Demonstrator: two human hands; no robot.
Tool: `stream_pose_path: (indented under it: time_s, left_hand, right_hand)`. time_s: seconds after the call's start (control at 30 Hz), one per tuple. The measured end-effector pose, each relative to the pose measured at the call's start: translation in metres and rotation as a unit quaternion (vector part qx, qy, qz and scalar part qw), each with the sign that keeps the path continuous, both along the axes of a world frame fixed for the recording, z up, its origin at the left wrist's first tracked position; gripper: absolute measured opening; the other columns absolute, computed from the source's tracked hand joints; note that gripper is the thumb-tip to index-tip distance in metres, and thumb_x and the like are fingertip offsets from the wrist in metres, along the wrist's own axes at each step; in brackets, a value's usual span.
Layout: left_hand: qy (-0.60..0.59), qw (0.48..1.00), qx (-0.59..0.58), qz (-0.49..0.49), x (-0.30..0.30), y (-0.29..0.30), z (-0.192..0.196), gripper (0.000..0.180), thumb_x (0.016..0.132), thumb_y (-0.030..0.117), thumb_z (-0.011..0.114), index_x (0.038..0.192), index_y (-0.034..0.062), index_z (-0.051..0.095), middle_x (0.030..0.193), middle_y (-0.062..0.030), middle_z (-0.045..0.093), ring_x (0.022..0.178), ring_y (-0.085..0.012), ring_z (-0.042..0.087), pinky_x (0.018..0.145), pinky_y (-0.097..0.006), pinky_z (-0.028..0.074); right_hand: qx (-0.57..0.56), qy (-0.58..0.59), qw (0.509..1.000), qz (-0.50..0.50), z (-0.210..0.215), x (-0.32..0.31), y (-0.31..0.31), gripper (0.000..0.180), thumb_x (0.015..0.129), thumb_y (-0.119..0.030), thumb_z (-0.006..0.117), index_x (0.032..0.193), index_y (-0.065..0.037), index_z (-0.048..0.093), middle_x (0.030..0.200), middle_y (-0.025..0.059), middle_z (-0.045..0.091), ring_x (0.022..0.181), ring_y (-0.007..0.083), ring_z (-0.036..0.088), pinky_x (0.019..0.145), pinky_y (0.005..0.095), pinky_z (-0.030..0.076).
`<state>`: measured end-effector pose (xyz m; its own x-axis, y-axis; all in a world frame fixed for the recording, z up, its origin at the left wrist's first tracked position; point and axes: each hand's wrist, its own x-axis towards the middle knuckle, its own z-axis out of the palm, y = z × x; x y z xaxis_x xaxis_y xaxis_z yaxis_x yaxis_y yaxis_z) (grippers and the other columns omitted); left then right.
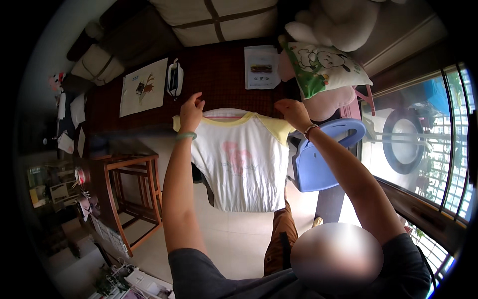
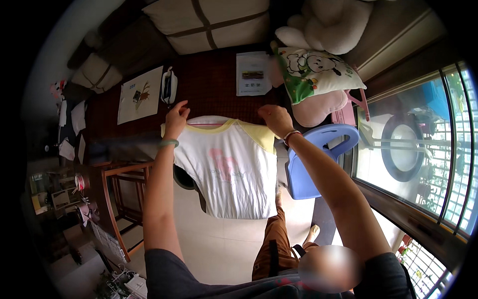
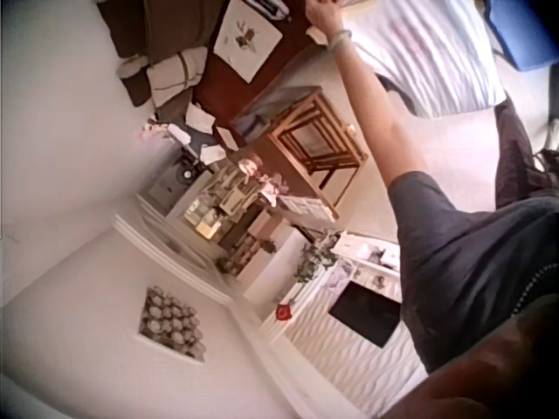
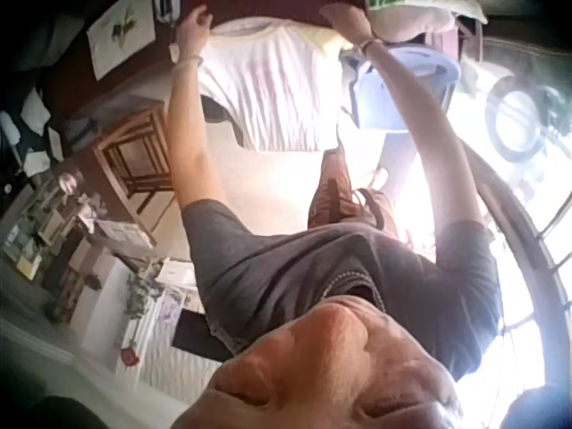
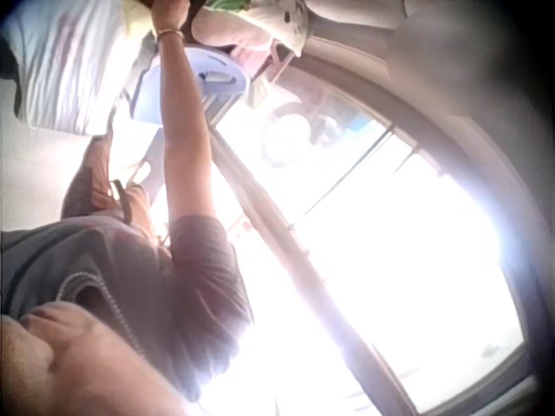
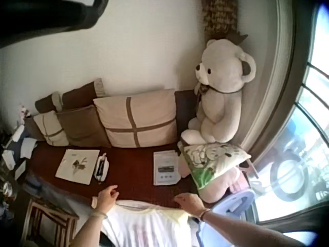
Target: The person removes wet clothes from a washing machine on a balcony and hangs them on a drying rack. They handle a yellow t-shirt, a beige bra, and a dark blue garment, placing each on a hanger and arranging them on the rack.
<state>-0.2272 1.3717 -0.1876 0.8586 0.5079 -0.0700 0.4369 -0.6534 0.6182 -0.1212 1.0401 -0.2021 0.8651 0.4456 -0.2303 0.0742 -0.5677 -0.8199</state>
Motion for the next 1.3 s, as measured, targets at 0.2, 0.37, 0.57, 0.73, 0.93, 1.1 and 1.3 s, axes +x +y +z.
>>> stream_pose_path:
  time_s: [0.2,0.37,0.57,0.73,0.93,1.1,1.3]
  left_hand:
    - [-0.169,0.967,-0.187,0.038,-0.029,-0.048,0.03,0.049,0.1,0.037,0.051,0.129,-0.0028,0.054,0.129,-0.0159,0.059,0.121,-0.0218,0.055,0.104,-0.031,0.039]
    - [-0.215,0.769,-0.601,0.033,-0.074,-0.197,0.093,0.077,0.099,0.059,0.029,0.148,0.0009,0.028,0.154,-0.0192,0.029,0.144,-0.0263,0.026,0.118,-0.044,0.019]
    - [-0.272,0.53,-0.803,0.024,-0.149,-0.376,0.141,0.072,0.099,0.056,0.033,0.151,0.0079,0.024,0.157,-0.0105,0.024,0.145,-0.0248,0.022,0.118,-0.041,0.021]
    - [-0.222,0.516,-0.827,-0.002,-0.221,-0.515,0.175,0.069,0.1,0.054,0.032,0.151,0.0099,0.024,0.156,-0.0089,0.026,0.144,-0.0233,0.025,0.118,-0.04,0.023]
    - [-0.083,0.482,-0.872,-0.028,-0.306,-0.69,0.185,0.061,0.101,0.051,0.035,0.146,0.011,0.036,0.152,-0.0089,0.036,0.14,-0.0256,0.032,0.115,-0.044,0.029]
    - [0.044,0.457,-0.884,-0.091,-0.323,-0.816,0.186,0.058,0.102,0.05,0.03,0.144,0.0101,0.04,0.148,-0.0099,0.041,0.137,-0.0248,0.037,0.115,-0.041,0.028]
    - [0.111,0.447,-0.879,-0.12,-0.312,-0.909,0.183,0.051,0.104,0.043,0.032,0.142,0.0106,0.042,0.146,-0.0119,0.044,0.137,-0.027,0.038,0.115,-0.043,0.027]
  right_hand:
    - [0.045,0.083,0.995,-0.039,0.034,-0.02,-0.051,0.064,0.098,-0.056,0.038,0.116,-0.001,0.067,0.108,0.019,0.068,0.103,0.0308,0.064,0.092,0.0368,0.046]
    - [0.449,0.328,0.828,-0.065,0.079,-0.069,-0.118,0.077,0.099,-0.062,0.027,0.144,0.0,0.039,0.148,0.0127,0.042,0.138,0.0257,0.038,0.111,0.0383,0.032]
    - [0.591,0.366,0.715,-0.078,0.143,-0.174,-0.218,0.076,0.098,-0.063,0.023,0.151,-0.009,0.027,0.156,0.0089,0.029,0.143,0.0243,0.027,0.114,0.0413,0.024]
    - [0.646,0.357,0.666,-0.108,0.179,-0.275,-0.35,0.074,0.098,-0.061,0.026,0.15,-0.009,0.029,0.156,0.0076,0.029,0.144,0.0244,0.026,0.116,0.0409,0.022]
    - [0.696,0.282,0.618,-0.231,0.212,-0.4,-0.528,0.071,0.1,-0.058,0.024,0.149,-0.007,0.032,0.154,0.0089,0.032,0.141,0.0256,0.031,0.114,0.041,0.027]
    - [0.753,0.202,0.542,-0.315,0.21,-0.461,-0.643,0.065,0.102,-0.054,0.023,0.144,-0.007,0.038,0.149,0.0098,0.04,0.136,0.0244,0.039,0.11,0.0395,0.033]
    - [0.77,0.139,0.503,-0.366,0.202,-0.473,-0.731,0.062,0.102,-0.054,0.027,0.142,-0.008,0.041,0.147,0.0105,0.043,0.135,0.0269,0.04,0.11,0.0422,0.032]
